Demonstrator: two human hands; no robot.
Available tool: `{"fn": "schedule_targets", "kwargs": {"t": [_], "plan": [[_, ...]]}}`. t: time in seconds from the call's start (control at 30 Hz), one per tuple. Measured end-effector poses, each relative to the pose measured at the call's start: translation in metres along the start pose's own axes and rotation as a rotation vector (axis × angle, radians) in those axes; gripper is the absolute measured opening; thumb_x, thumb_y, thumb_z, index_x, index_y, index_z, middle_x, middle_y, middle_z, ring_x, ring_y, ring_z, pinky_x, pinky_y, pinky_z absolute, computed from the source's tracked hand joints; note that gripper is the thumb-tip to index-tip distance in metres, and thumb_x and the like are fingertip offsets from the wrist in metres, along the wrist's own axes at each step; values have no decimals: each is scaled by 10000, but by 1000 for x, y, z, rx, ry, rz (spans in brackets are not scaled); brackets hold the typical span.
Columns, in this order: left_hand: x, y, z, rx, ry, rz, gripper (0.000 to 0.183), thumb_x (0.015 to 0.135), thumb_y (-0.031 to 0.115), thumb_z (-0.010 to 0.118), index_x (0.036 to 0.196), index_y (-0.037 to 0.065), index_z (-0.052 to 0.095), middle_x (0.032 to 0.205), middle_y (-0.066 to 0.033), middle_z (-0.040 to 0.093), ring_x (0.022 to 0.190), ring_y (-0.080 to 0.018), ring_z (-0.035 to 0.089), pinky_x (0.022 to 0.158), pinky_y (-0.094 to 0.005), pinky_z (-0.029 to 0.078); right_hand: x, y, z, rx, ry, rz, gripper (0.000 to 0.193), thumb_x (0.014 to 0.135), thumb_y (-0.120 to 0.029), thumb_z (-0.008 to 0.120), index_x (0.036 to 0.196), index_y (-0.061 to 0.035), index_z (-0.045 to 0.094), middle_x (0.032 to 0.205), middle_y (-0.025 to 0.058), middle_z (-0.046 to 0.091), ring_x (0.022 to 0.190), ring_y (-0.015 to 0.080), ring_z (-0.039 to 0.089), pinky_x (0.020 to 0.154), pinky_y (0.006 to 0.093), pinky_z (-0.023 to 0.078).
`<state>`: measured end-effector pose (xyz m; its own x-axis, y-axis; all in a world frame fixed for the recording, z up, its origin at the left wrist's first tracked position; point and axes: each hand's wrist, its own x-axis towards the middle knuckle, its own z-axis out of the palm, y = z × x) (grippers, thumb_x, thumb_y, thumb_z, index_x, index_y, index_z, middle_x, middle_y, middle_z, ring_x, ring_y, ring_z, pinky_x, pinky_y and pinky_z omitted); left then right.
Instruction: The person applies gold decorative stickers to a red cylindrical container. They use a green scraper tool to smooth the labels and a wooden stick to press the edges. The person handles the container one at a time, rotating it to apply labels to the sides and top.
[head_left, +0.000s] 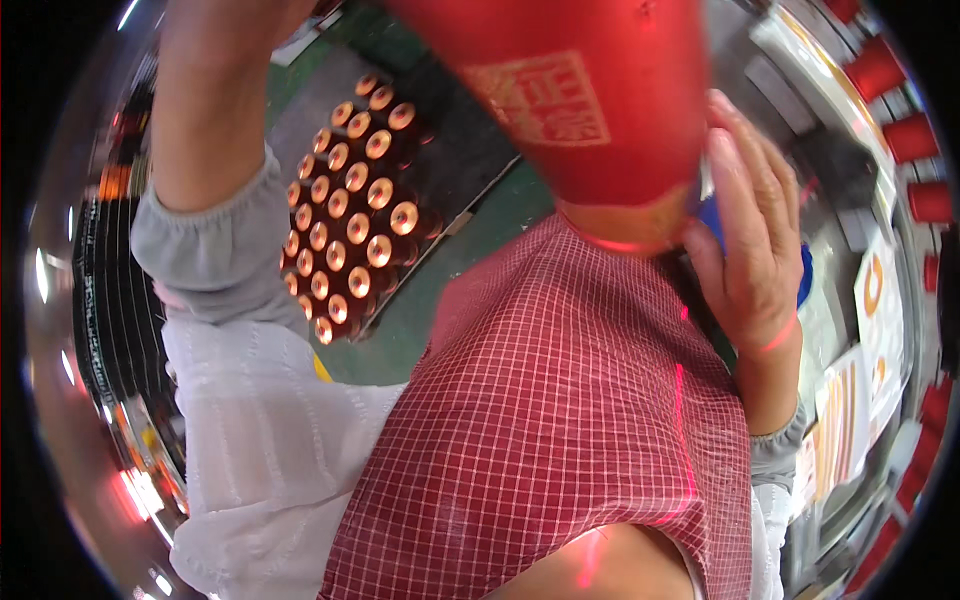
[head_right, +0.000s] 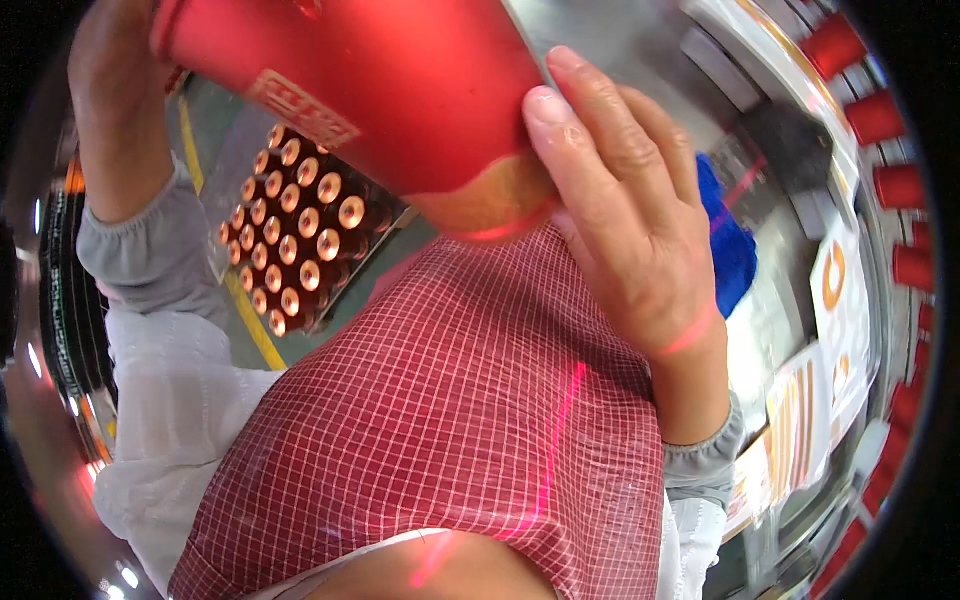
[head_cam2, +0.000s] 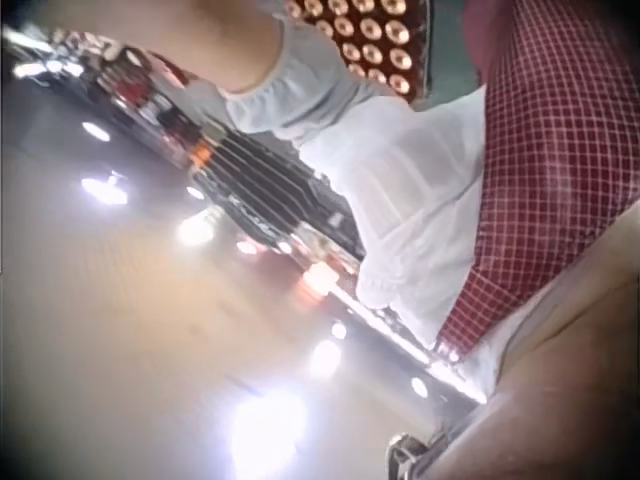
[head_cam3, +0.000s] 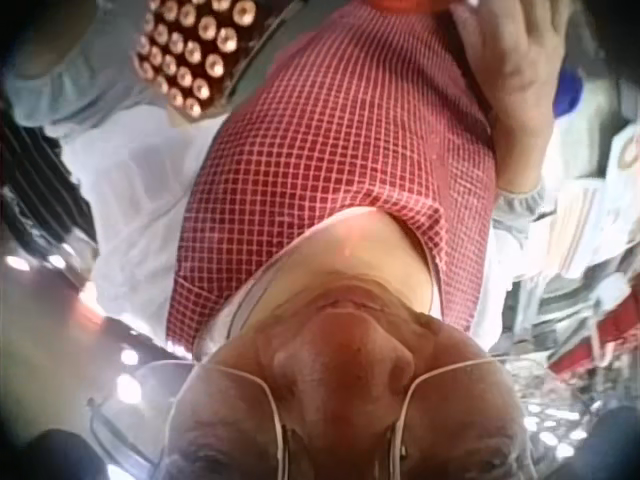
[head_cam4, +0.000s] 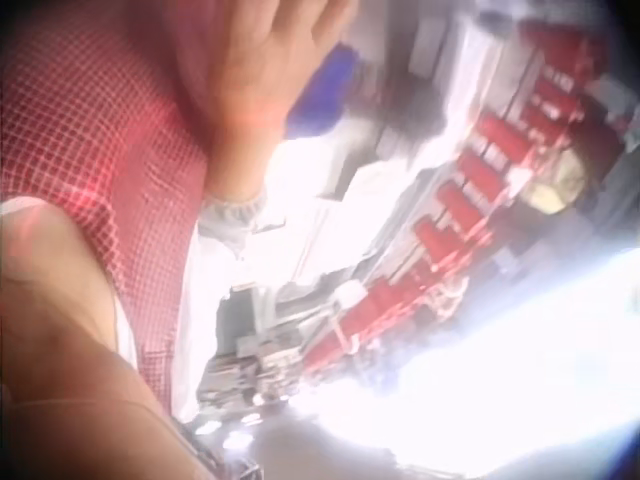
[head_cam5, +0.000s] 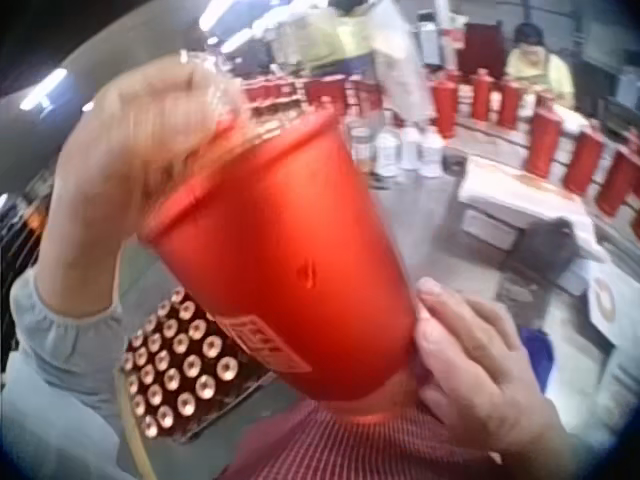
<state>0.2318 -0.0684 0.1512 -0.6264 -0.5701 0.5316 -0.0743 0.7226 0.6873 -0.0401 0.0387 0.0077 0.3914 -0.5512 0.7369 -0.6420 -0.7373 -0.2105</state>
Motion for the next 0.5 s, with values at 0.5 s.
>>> {"fn": "schedule_targets", "kwargs": {"t": [0.5], "plan": [[-388,-345,-13,990,254,-839,231,879,282,626,920,57,596,850,-176,638,770,-366,639,656,-469,502,34,32,78,-101,-327,444,370,945,-16,492,1310,-18,551,1368,176,536,1297,310,490,1088,403,350]]}}
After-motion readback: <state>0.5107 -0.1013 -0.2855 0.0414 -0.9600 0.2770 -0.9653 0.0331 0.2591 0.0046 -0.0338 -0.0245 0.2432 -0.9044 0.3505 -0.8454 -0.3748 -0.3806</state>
